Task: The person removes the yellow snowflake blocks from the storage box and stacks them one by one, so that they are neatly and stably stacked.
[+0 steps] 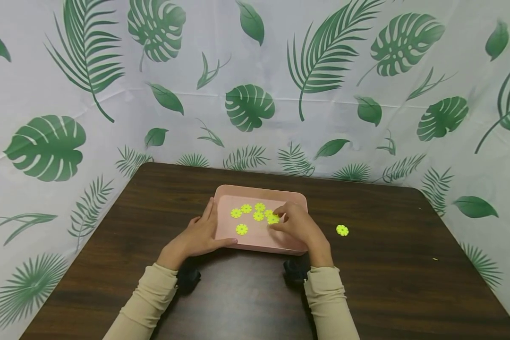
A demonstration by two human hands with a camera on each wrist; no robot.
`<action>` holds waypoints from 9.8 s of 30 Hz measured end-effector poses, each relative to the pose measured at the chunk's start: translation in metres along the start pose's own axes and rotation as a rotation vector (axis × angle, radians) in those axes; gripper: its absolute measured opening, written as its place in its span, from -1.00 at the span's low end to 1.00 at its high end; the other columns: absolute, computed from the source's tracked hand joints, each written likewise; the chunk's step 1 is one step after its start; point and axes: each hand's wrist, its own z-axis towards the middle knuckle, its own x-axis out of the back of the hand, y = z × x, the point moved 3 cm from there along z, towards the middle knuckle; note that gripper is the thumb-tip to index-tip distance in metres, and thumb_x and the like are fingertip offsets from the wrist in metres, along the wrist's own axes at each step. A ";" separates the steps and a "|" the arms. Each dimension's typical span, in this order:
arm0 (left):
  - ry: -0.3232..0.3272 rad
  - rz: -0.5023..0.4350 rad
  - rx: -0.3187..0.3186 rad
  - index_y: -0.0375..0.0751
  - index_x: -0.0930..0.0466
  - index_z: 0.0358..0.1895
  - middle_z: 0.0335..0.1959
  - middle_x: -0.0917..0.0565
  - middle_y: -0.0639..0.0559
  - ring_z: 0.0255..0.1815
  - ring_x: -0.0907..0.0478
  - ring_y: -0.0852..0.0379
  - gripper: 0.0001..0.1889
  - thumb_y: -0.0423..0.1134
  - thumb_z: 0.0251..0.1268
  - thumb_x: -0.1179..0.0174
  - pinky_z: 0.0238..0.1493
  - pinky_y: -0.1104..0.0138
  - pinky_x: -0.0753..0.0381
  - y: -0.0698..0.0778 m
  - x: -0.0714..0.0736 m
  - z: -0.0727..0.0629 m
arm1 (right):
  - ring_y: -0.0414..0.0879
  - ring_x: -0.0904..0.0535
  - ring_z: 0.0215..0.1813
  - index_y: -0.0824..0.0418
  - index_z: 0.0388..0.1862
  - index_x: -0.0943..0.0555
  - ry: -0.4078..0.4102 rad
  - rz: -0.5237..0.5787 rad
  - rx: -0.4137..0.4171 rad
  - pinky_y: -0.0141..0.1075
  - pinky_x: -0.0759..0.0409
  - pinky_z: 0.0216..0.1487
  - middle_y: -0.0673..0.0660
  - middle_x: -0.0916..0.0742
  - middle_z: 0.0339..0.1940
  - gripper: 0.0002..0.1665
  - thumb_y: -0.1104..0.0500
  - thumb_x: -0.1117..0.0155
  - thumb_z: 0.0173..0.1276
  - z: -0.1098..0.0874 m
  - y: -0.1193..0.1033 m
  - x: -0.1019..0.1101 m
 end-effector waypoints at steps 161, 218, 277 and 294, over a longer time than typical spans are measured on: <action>-0.010 -0.032 0.019 -0.43 0.31 0.66 0.68 0.34 -0.37 0.61 -0.09 -0.36 0.31 0.44 0.22 -0.21 0.42 -0.40 -0.06 0.002 -0.002 -0.004 | 0.22 -0.57 0.08 0.44 0.29 -0.57 0.264 0.152 -0.432 -0.04 -0.54 0.03 0.39 -0.68 0.08 -0.34 0.00 -0.44 0.43 -0.110 0.148 0.067; 0.003 -0.026 0.001 -0.44 0.32 0.65 0.68 0.33 -0.38 0.59 -0.16 -0.33 0.30 0.43 0.25 -0.21 0.42 -0.38 -0.09 0.003 -0.004 -0.006 | 0.14 -0.60 -0.09 0.33 0.23 -0.64 0.375 0.118 -0.130 -0.05 -0.56 -0.08 0.30 -0.66 -0.06 -0.53 0.10 -0.41 0.46 -0.043 0.046 0.058; -0.009 -0.020 0.021 -0.48 0.32 0.64 0.68 0.33 -0.38 0.54 -0.26 -0.32 0.31 0.44 0.26 -0.21 0.42 -0.36 -0.10 0.008 0.001 -0.008 | 0.01 -0.47 -0.21 0.22 0.15 -0.73 0.083 0.002 -0.114 -0.14 -0.47 -0.14 0.13 -0.59 -0.31 -0.62 0.13 -0.47 0.40 0.005 0.013 -0.028; -0.011 -0.024 0.017 -0.47 0.32 0.64 0.68 0.32 -0.38 0.55 -0.25 -0.33 0.31 0.43 0.26 -0.21 0.42 -0.36 -0.11 0.007 0.001 -0.007 | 0.03 -0.59 -0.14 0.20 0.17 -0.68 0.079 0.051 -0.166 -0.06 -0.61 0.00 0.15 -0.69 -0.18 -0.57 0.16 -0.51 0.35 0.006 0.014 -0.027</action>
